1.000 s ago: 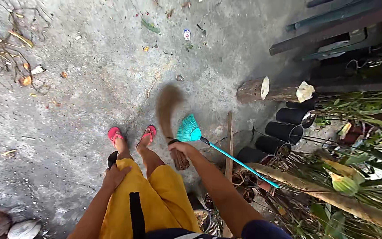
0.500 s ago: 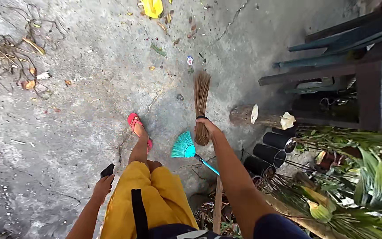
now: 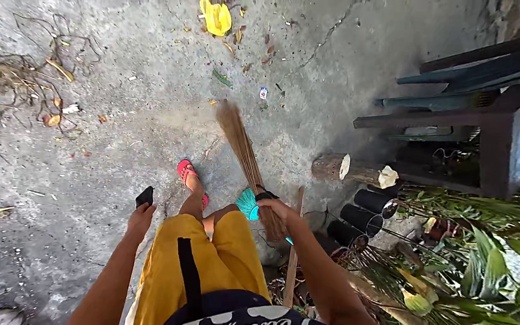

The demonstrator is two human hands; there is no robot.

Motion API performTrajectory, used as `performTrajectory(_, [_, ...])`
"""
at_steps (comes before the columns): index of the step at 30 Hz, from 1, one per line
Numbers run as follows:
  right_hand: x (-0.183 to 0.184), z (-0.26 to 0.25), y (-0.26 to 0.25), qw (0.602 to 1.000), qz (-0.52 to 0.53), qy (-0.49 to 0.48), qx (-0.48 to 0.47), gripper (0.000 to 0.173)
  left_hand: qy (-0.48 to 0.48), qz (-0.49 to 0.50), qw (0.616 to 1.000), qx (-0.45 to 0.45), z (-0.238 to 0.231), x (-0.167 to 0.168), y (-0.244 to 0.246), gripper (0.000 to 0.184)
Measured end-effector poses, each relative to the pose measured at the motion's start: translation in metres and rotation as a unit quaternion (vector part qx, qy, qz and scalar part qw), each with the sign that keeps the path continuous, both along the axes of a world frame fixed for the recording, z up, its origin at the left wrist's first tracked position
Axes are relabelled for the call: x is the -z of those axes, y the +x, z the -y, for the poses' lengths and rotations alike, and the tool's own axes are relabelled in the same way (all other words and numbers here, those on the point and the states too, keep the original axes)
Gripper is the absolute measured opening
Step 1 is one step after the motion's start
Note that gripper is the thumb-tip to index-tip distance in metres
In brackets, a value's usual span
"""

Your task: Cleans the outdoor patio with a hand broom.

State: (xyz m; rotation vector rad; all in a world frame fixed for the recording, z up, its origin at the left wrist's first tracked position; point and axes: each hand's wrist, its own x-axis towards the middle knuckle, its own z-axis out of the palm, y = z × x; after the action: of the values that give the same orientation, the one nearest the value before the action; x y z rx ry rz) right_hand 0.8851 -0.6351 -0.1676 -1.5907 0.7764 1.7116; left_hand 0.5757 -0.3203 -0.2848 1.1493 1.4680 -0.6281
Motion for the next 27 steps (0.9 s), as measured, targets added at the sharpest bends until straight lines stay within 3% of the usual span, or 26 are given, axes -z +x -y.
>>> performTrajectory(2, [0.024, -0.022, -0.009, 0.999, -0.014, -0.044, -0.007, 0.025, -0.002, 0.018, 1.0, -0.025, 0.001, -0.003, 0.016, 0.053])
performTrajectory(4, [0.035, -0.03, -0.007, 0.995, -0.077, -0.01, -0.066, 0.023, -0.008, 0.027, 0.999, -0.024, 0.003, -0.001, 0.024, 0.053])
performTrajectory(6, [0.024, -0.018, -0.001, 0.988, -0.124, 0.041, -0.085, 0.023, -0.016, 0.027, 0.999, -0.007, 0.003, 0.002, 0.023, 0.054])
performTrajectory(11, [-0.019, 0.053, 0.007, 0.983, -0.093, 0.142, 0.065, 0.054, -0.027, 0.002, 1.0, -0.004, 0.003, 0.001, -0.002, 0.056])
performTrajectory(13, [-0.022, 0.047, 0.0, 0.985, -0.052, 0.101, 0.127, 0.04, -0.029, -0.012, 0.999, -0.007, 0.0, -0.001, -0.014, 0.053])
performTrajectory(15, [-0.007, 0.009, -0.02, 0.981, 0.015, 0.018, 0.195, 0.019, -0.03, -0.03, 0.999, 0.001, -0.003, -0.006, -0.027, 0.049])
performTrajectory(18, [0.033, -0.067, -0.069, 0.953, 0.052, 0.001, 0.299, 0.017, -0.032, -0.043, 0.997, 0.055, -0.006, -0.012, -0.044, 0.046])
performTrajectory(20, [0.049, -0.104, -0.098, 0.967, -0.028, 0.054, 0.249, 0.016, -0.028, -0.055, 0.995, 0.081, -0.011, -0.016, -0.049, 0.05])
performTrajectory(23, [0.058, -0.119, -0.105, 0.969, -0.181, 0.151, 0.067, 0.018, -0.013, -0.06, 0.994, 0.088, -0.017, -0.02, -0.048, 0.055])
performTrajectory(27, [0.023, -0.077, -0.061, 0.955, -0.174, 0.239, 0.022, 0.027, 0.034, -0.064, 0.987, 0.14, -0.034, -0.02, -0.029, 0.063])
